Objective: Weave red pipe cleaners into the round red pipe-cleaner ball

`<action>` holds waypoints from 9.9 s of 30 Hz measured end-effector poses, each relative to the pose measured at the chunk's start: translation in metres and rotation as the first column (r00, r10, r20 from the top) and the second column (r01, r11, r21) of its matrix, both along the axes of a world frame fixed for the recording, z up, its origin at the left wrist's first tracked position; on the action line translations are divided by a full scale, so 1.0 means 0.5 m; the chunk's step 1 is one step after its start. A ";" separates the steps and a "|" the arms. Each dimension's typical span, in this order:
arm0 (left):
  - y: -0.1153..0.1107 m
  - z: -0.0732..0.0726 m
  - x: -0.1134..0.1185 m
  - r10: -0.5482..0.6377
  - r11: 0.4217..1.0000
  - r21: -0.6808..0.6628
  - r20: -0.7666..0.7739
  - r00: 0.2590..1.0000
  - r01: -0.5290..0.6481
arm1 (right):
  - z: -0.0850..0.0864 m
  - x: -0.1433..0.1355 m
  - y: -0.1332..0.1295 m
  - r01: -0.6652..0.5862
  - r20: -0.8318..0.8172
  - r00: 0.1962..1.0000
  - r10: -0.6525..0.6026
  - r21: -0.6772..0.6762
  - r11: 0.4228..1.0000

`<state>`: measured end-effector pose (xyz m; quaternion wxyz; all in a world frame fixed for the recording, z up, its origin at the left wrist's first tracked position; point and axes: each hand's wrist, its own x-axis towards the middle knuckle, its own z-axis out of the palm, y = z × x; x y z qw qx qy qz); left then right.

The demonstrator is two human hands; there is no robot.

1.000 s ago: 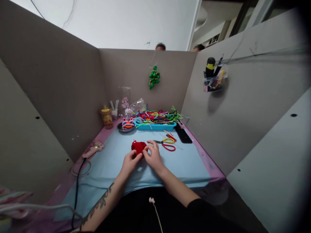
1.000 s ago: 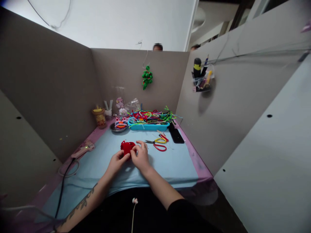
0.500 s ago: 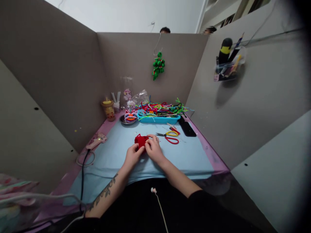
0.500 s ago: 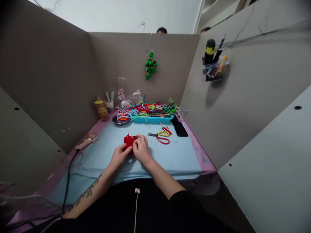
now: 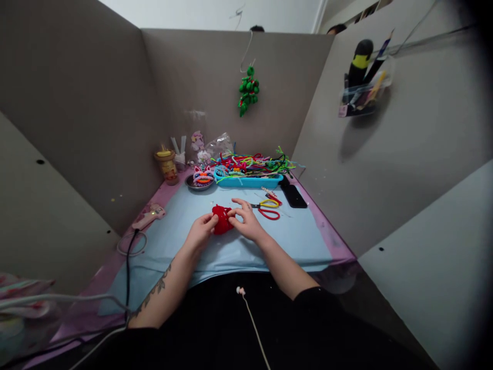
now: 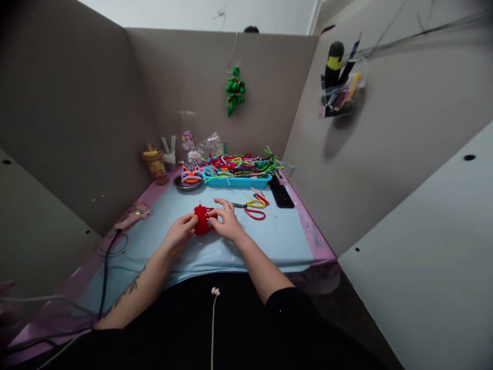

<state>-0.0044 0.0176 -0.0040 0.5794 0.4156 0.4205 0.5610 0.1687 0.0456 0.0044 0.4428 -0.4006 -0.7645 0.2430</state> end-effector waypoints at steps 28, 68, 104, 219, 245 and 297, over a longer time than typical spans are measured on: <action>-0.024 -0.015 0.019 0.079 0.996 -0.060 0.244 0.967 -0.066 | -0.036 -0.056 -0.050 0.187 -0.186 0.967 -0.171 0.070 0.980; -0.016 -0.036 0.021 0.189 0.977 -0.158 0.313 0.931 -0.145 | -0.058 -0.050 -0.056 0.146 -0.064 0.989 -0.134 0.231 0.962; -0.028 -0.033 0.023 0.198 0.973 0.187 -0.377 0.905 -0.135 | -0.055 -0.045 -0.040 0.189 -0.202 0.963 -0.179 0.032 0.982; -0.027 -0.037 0.014 0.108 0.987 0.141 -0.251 0.962 -0.074 | -0.057 -0.063 0.013 0.214 -0.310 0.906 -0.288 -0.252 0.944; -0.024 -0.017 0.023 0.102 0.992 -0.108 0.337 0.936 -0.069 | -0.037 -0.049 -0.060 0.105 0.050 0.991 -0.122 0.263 0.959; -0.020 -0.028 0.022 0.309 0.944 -0.254 0.449 0.838 -0.212 | -0.038 -0.058 -0.076 0.088 0.136 0.977 -0.162 0.438 0.895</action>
